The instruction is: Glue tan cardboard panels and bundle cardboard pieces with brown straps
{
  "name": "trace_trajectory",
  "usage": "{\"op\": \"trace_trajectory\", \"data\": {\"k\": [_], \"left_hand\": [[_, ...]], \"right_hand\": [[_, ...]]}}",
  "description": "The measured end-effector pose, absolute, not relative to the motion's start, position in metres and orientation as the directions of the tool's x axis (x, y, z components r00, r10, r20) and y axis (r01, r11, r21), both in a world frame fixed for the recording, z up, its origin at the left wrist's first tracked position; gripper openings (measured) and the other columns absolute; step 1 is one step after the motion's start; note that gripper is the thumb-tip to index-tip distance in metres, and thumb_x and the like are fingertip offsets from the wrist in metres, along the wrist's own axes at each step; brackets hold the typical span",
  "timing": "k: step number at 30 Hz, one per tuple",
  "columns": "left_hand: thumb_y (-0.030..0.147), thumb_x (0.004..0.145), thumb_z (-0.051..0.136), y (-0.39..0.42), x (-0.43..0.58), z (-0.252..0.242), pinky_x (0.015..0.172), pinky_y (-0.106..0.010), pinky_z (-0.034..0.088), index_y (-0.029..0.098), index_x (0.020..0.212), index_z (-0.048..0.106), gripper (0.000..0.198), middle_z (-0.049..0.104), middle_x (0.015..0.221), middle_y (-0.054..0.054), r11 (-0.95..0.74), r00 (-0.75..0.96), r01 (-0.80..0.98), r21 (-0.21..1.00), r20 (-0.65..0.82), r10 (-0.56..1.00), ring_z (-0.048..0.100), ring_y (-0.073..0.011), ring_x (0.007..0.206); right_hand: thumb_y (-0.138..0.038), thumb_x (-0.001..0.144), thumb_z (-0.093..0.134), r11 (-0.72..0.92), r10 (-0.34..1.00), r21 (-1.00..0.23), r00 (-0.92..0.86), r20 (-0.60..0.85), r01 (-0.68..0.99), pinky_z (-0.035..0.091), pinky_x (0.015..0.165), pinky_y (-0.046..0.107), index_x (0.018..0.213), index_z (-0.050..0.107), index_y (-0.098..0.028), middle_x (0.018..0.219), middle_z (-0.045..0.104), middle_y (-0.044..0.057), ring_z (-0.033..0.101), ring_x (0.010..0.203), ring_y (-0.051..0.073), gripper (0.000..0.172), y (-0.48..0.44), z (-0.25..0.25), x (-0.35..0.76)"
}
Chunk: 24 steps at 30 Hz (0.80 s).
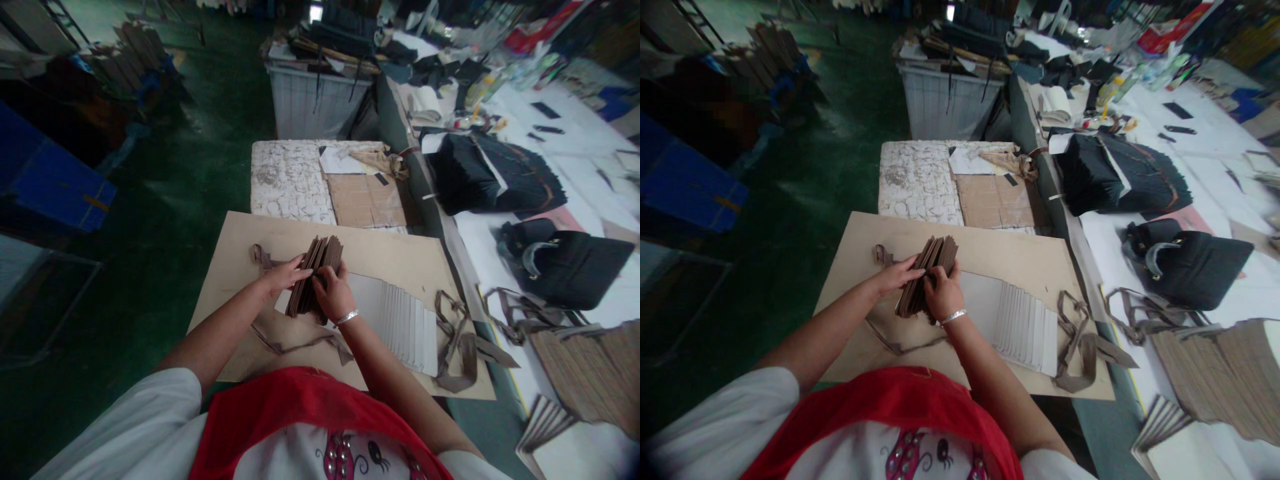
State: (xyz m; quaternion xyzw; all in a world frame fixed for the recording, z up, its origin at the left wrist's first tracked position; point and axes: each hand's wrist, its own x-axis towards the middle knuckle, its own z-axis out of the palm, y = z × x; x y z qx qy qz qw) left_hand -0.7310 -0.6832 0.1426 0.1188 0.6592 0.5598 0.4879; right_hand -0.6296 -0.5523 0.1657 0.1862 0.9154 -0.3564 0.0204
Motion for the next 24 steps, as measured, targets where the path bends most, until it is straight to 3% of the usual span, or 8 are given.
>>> {"op": "trace_trajectory", "data": {"k": [5, 11, 24], "left_hand": [[0.05, 0.075, 0.057, -0.6822, -0.7331, 0.147, 0.068, -0.028, 0.047, 0.033, 0.132, 0.035, 0.063, 0.044, 0.132, -0.006, 0.374, -0.492, -0.331, 0.866, -0.496, 0.715, 0.049, -0.0245, 0.109], [0.04, 0.078, 0.055, -0.6807, -0.7357, 0.1428, 0.065, -0.027, 0.048, 0.032, 0.133, 0.034, 0.059, 0.054, 0.119, -0.007, 0.395, -0.488, -0.316, 0.863, -0.505, 0.712, 0.054, -0.0215, 0.098], [0.042, 0.078, 0.055, -0.6815, -0.7332, 0.1409, 0.065, -0.029, 0.049, 0.031, 0.132, 0.036, 0.058, 0.057, 0.111, -0.006, 0.369, -0.478, -0.353, 0.86, -0.505, 0.719, 0.055, -0.0211, 0.095]], "right_hand": [[-0.03, 0.085, 0.048, 0.672, 0.326, -0.648, -0.929, -0.176, 0.359, 0.038, 0.099, 0.039, 0.104, 0.053, -0.018, 0.139, 0.016, 0.016, 0.046, 0.12, 0.027, 0.023, -0.5525, 0.1664, -0.6301], [-0.033, 0.082, 0.05, 0.675, 0.348, -0.628, -0.918, -0.191, 0.387, 0.04, 0.095, 0.039, 0.103, 0.053, -0.019, 0.141, 0.015, 0.015, 0.05, 0.114, 0.027, 0.026, -0.5545, 0.1663, -0.6306], [-0.031, 0.078, 0.051, 0.681, 0.375, -0.602, -0.905, -0.203, 0.417, 0.039, 0.096, 0.039, 0.101, 0.052, -0.017, 0.14, 0.02, 0.017, 0.039, 0.125, 0.03, 0.027, -0.554, 0.167, -0.6316]]}}
